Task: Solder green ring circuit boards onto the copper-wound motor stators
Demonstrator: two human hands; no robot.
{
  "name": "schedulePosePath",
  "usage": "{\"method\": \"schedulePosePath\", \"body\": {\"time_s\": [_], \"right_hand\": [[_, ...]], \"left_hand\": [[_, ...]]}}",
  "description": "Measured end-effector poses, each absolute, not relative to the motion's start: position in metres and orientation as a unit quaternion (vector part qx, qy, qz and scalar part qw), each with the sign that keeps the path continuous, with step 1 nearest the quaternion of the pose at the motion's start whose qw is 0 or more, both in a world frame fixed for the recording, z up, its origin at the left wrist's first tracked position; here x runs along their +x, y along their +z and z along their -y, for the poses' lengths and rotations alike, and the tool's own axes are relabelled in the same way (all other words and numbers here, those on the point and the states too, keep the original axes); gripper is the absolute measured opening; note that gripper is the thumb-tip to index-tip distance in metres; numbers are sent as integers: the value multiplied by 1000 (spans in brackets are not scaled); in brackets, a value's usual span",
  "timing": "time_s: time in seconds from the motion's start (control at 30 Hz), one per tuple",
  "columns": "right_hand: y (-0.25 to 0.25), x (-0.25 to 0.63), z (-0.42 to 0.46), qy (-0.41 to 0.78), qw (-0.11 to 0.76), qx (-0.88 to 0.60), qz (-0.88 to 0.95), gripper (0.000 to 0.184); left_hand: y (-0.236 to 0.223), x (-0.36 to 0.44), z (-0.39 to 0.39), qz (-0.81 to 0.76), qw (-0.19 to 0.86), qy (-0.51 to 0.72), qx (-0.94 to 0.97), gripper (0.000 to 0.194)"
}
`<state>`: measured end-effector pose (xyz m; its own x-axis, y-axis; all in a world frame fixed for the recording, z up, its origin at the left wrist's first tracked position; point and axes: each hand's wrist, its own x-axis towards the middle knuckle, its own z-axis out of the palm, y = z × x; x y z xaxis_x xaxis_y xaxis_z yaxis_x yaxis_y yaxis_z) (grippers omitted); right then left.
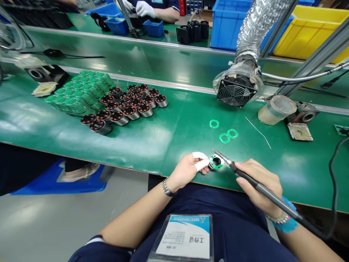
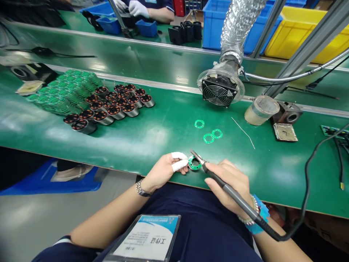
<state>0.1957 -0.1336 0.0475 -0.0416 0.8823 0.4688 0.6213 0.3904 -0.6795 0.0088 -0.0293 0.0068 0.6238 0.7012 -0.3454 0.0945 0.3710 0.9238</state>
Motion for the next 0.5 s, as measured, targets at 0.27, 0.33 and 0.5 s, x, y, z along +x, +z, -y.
{"method": "schedulePosePath", "body": {"time_s": [0.27,0.33,0.5], "right_hand": [[49,194,135,227,452,-554,661,21],[48,193,134,230,450,-553,663,22],[50,193,132,233,450,-538,674,23]], "left_hand": [[8,8,30,-390,723,200,534,16],[9,8,30,-390,721,198,537,16],[9,8,30,-391,722,197,536,15]]}}
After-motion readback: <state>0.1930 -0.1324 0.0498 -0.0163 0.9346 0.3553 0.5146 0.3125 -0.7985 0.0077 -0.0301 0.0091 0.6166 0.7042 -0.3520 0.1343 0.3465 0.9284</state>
